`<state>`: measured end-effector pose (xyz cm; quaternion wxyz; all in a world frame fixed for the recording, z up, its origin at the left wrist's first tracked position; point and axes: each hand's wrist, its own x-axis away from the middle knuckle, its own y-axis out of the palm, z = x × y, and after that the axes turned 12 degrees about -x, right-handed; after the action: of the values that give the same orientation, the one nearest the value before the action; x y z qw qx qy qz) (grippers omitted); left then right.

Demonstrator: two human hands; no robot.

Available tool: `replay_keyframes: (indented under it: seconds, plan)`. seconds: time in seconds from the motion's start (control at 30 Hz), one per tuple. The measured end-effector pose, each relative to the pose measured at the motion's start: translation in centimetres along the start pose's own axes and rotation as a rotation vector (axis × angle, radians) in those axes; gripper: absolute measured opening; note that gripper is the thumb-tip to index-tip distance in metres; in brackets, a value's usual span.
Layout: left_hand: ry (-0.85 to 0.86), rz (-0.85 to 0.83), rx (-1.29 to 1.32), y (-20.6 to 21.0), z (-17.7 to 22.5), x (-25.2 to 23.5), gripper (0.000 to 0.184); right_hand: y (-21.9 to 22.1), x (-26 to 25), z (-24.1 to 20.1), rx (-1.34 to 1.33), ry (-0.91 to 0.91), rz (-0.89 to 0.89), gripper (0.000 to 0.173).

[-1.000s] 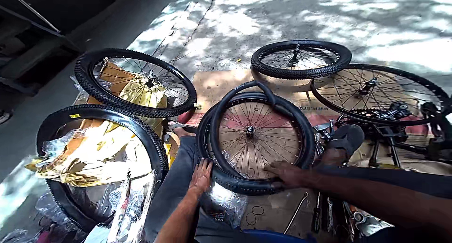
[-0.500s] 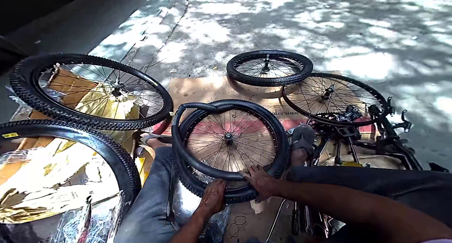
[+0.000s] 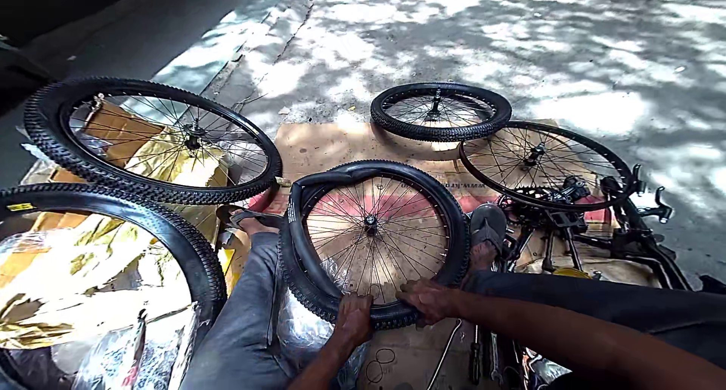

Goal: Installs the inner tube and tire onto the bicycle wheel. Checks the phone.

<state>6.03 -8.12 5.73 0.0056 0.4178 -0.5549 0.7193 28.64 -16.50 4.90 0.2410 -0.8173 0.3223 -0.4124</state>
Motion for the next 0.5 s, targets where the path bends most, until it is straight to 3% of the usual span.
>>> replay_keyframes:
  seconds: [0.1,0.23,0.4,0.5]
  plan:
    - [0.016,0.170,0.200,2.4,-0.5,0.2,0.089,1.1,0.7,1.1,0.000,0.033,0.088,0.079]
    - [-0.076,0.417,0.207,2.3,-1.5,2.1,0.085,0.2,0.7,2.8,0.018,0.085,-0.057,0.066]
    - [-0.200,0.120,0.013,0.9,-8.5,3.2,0.102,0.7,1.7,6.1,0.151,0.164,-0.128,0.062]
    - [-0.149,0.127,-0.071,2.6,-12.4,2.4,0.100,-0.3,3.4,7.6,0.190,0.205,-0.086,0.057]
